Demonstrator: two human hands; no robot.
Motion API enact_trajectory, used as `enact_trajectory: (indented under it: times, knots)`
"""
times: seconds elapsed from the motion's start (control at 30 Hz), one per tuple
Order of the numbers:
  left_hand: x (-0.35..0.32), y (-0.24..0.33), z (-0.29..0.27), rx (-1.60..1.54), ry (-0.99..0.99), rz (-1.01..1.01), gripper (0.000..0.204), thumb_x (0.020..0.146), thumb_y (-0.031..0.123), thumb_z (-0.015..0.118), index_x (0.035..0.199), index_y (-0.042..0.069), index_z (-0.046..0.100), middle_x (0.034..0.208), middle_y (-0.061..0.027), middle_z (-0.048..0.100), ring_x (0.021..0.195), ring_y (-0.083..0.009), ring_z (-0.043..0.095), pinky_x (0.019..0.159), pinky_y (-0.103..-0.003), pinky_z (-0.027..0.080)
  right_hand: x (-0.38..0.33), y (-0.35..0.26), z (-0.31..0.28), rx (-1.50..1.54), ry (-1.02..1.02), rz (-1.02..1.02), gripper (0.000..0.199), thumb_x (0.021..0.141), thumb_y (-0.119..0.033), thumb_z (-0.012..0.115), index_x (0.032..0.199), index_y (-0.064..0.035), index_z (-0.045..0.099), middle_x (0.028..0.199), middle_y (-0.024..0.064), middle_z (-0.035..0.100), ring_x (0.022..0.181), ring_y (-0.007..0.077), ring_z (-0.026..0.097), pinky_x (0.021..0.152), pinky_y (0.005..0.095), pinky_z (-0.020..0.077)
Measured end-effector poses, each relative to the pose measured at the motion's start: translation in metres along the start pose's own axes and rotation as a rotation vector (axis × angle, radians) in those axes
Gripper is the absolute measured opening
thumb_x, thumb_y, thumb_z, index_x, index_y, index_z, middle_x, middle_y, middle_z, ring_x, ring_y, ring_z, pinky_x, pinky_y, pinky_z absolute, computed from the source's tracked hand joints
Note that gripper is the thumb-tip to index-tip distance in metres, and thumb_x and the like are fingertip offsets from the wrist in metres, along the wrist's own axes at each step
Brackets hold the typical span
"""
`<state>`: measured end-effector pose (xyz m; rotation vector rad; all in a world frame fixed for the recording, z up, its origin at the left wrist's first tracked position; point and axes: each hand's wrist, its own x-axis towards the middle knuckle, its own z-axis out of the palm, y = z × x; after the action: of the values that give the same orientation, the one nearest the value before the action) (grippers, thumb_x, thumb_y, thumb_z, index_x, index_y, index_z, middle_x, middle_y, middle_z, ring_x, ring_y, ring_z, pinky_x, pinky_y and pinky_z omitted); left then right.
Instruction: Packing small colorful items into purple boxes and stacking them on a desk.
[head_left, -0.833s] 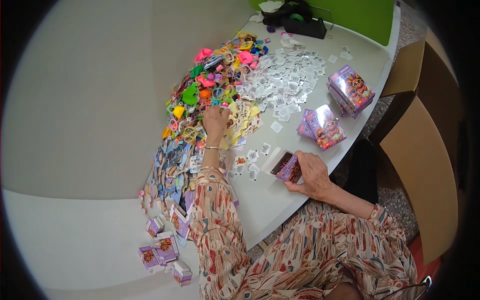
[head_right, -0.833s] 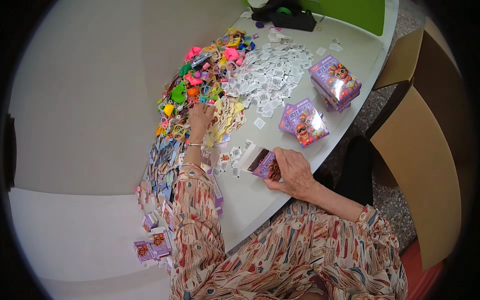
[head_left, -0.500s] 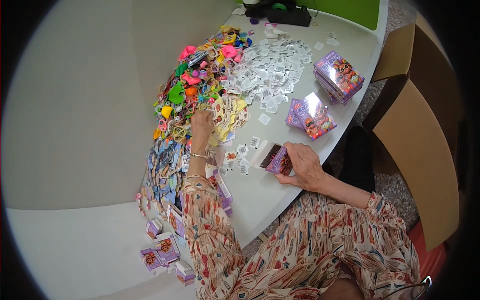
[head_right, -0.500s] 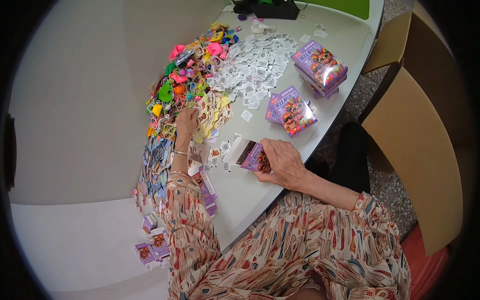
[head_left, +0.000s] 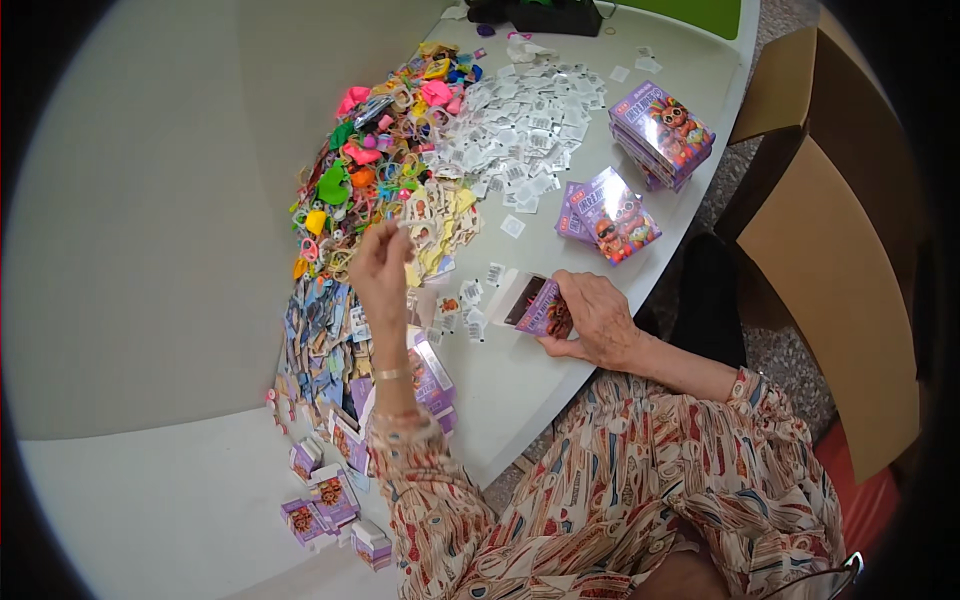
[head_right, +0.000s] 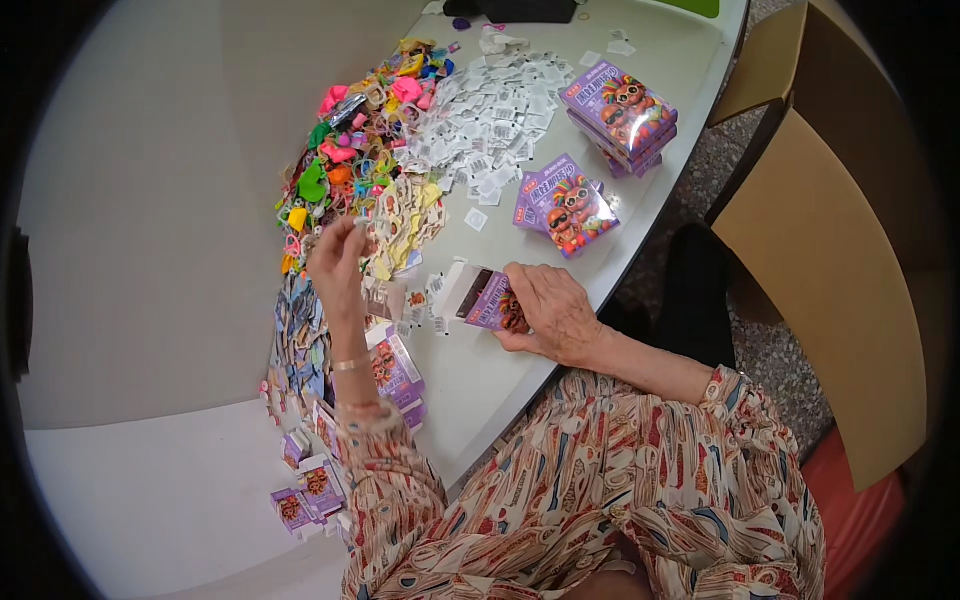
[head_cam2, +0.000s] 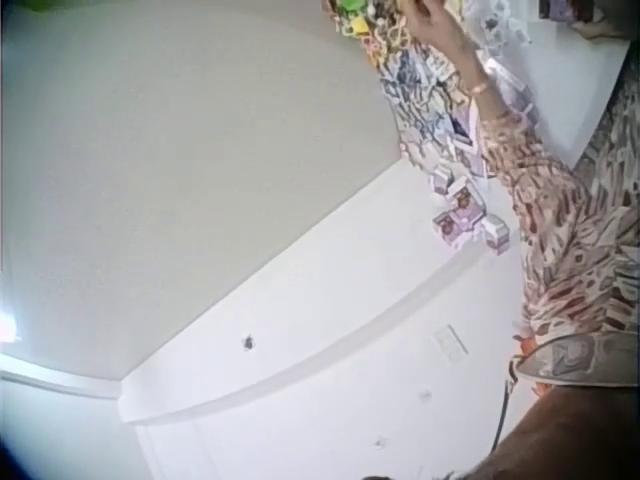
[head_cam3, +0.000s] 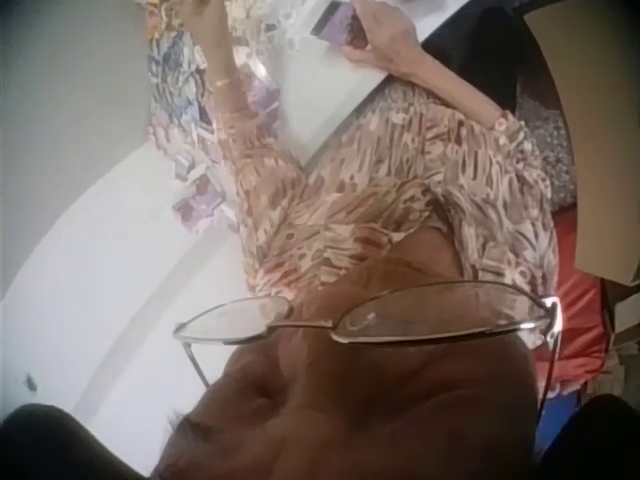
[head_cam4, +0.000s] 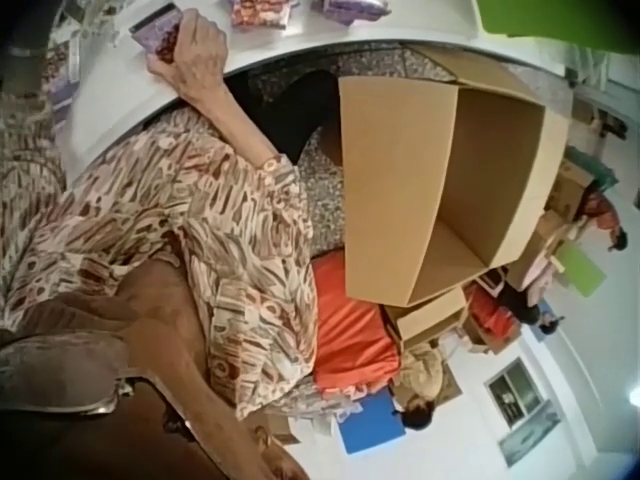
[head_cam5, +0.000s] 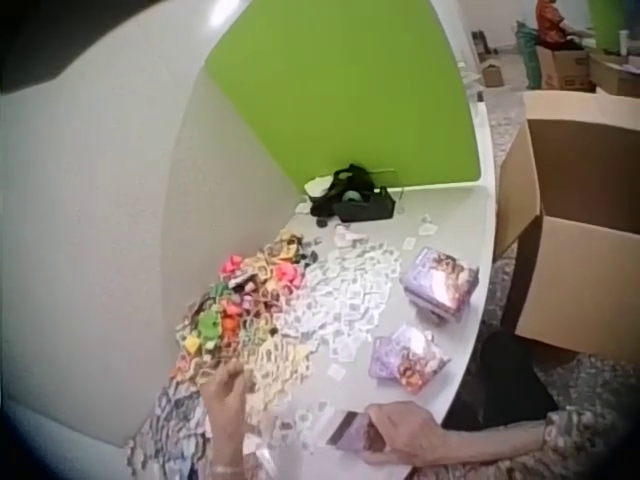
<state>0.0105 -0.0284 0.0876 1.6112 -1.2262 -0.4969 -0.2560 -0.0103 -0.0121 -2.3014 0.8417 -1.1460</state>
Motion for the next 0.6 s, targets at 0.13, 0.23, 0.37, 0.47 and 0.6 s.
enact_trajectory:
  times: [0.13, 0.23, 0.37, 0.47, 0.6]
  knots:
    - [-0.072, 0.044, 0.015, 0.154, -0.046, 0.087, 0.018, 0.086, 0.002, 0.065, 0.104, -0.002, 0.063, 0.083, -0.0046, 0.063, 0.075, -0.0098, 0.059, 0.070, -0.024, 0.047, 0.003, -0.002, 0.005, -0.002, -0.028, 0.011, 0.077, 0.062, -0.030, 0.081, 0.120, 0.0048, 0.043, 0.090, 0.0153, 0.052, 0.082, 0.0317, 0.054, 0.075, 0.0400, 0.0444]
    - [-0.099, 0.060, 0.032, 0.194, -0.028, 0.139, 0.018, 0.084, -0.001, 0.066, 0.101, -0.001, 0.063, 0.086, -0.0070, 0.063, 0.078, -0.0157, 0.059, 0.072, -0.027, 0.047, 0.002, -0.004, 0.005, 0.006, -0.029, 0.003, 0.078, 0.062, -0.030, 0.081, 0.120, 0.0044, 0.043, 0.090, 0.0155, 0.052, 0.083, 0.0319, 0.054, 0.075, 0.0400, 0.0445]
    - [-0.106, 0.046, 0.043, 0.477, -0.001, 0.379, 0.020, 0.080, -0.004, 0.066, 0.098, 0.002, 0.063, 0.091, -0.0102, 0.063, 0.086, -0.0270, 0.056, 0.078, -0.036, 0.043, 0.002, -0.007, 0.004, 0.004, -0.020, -0.002, 0.078, 0.062, -0.030, 0.080, 0.121, 0.0043, 0.042, 0.090, 0.0152, 0.052, 0.082, 0.0320, 0.055, 0.075, 0.0399, 0.0446]
    - [-0.110, 0.043, 0.048, 0.568, 0.010, 0.421, 0.023, 0.078, -0.004, 0.067, 0.099, 0.004, 0.063, 0.093, -0.0087, 0.063, 0.089, -0.0264, 0.056, 0.080, -0.037, 0.041, 0.001, -0.006, 0.004, -0.004, -0.038, 0.012, 0.078, 0.063, -0.029, 0.080, 0.121, 0.0045, 0.042, 0.090, 0.0150, 0.052, 0.082, 0.0318, 0.055, 0.074, 0.0398, 0.0447]
    - [-0.115, 0.042, 0.054, 0.680, 0.045, 0.558, 0.027, 0.075, -0.003, 0.069, 0.100, 0.005, 0.064, 0.095, -0.0072, 0.063, 0.092, -0.0269, 0.056, 0.084, -0.039, 0.039, 0.001, -0.005, 0.005, -0.012, -0.030, 0.013, 0.077, 0.063, -0.029, 0.080, 0.121, 0.0047, 0.042, 0.089, 0.0149, 0.052, 0.081, 0.0314, 0.055, 0.074, 0.0395, 0.0445]
